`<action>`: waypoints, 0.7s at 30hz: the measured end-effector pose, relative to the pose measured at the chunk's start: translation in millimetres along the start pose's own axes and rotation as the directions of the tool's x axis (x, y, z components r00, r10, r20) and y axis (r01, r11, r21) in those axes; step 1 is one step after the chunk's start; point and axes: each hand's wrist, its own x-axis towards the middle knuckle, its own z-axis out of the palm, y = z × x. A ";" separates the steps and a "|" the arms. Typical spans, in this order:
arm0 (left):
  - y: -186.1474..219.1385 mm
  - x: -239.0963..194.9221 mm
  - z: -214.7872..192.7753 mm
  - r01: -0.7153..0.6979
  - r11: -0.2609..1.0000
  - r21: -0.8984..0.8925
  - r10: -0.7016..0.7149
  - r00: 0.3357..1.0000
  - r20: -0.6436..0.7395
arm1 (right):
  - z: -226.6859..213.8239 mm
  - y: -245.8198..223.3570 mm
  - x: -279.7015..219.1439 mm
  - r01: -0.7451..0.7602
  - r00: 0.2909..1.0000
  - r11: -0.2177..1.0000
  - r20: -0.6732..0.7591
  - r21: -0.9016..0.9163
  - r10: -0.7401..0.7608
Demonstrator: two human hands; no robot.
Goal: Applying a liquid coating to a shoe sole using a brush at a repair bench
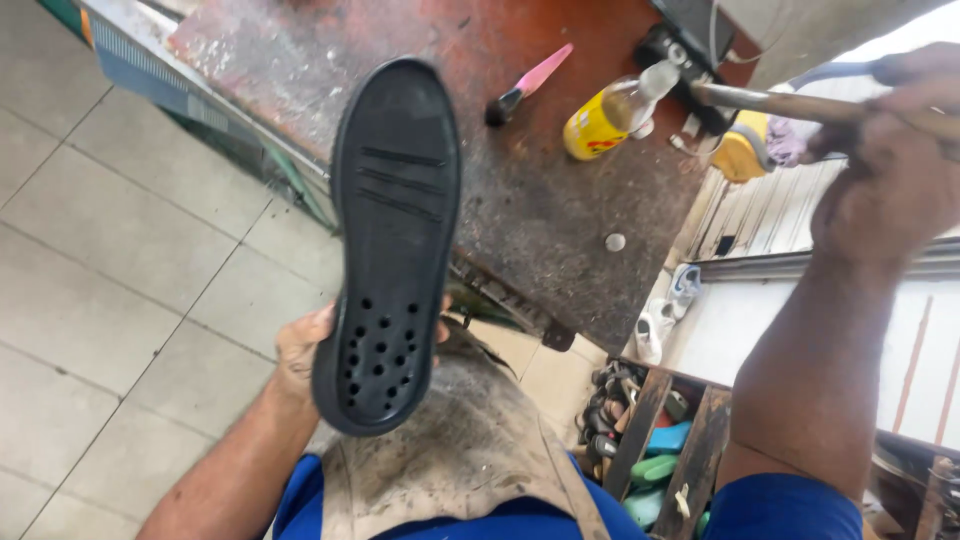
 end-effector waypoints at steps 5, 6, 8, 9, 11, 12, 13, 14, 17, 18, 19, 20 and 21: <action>-7.5 -4.9 4.2 -0.079 0.993 0.091 0.076 0.997 0.029 | 52.1 -21.2 33.0 -0.196 0.965 0.958 0.134 -0.208 0.226; -10.1 -6.2 2.9 -0.092 0.991 0.098 0.089 0.996 0.029 | 61.1 -23.7 37.4 -0.342 0.914 0.865 0.082 -0.368 0.397; -14.1 -6.8 3.1 -0.113 0.988 0.102 0.111 0.993 0.026 | 70.1 -15.4 43.6 -0.309 0.906 0.878 0.166 -0.367 0.388; -16.7 -7.5 3.2 -0.129 0.986 0.102 0.128 0.992 0.018 | 75.1 -11.0 46.8 -0.282 0.890 0.886 0.245 -0.367 0.385; -22.3 -11.4 -0.7 -0.155 0.983 0.098 0.154 0.988 0.010 | 89.7 -14.8 49.7 -0.281 0.862 0.849 0.271 -0.448 0.428; -23.8 -13.4 -2.9 -0.158 0.983 0.094 0.158 0.987 0.004 | 95.7 -16.8 49.3 -0.283 0.837 0.799 0.271 -0.530 0.476; -27.1 -14.9 -2.9 -0.167 0.981 0.096 0.168 0.986 0.002 | 96.7 -7.8 49.5 -0.279 0.835 0.803 0.280 -0.527 0.473; -29.4 -16.0 -2.5 -0.182 0.977 0.114 0.183 0.983 -0.002 | 97.2 0.9 49.5 -0.214 0.811 0.764 0.325 -0.609 0.487; -37.6 -19.2 -5.0 -0.226 0.963 0.144 0.228 0.974 0.001 | 93.3 29.5 49.9 -0.058 0.785 0.743 0.430 -0.666 0.447; -40.4 -20.2 -6.5 -0.245 0.958 0.150 0.246 0.969 0.009 | 91.2 39.6 50.1 0.020 0.784 0.758 0.481 -0.652 0.392; -43.7 -19.9 -6.5 -0.255 0.954 0.156 0.257 0.966 0.009 | 92.2 31.3 52.2 0.026 0.781 0.764 0.490 -0.644 0.387; -46.8 -19.8 -6.4 -0.274 0.946 0.171 0.278 0.960 -0.002 | 91.9 22.8 53.2 -0.052 0.790 0.751 0.433 -0.658 0.434; -49.9 -19.5 -6.5 -0.293 0.938 0.186 0.300 0.954 -0.013 | 91.4 14.4 54.3 -0.130 0.792 0.734 0.375 -0.666 0.481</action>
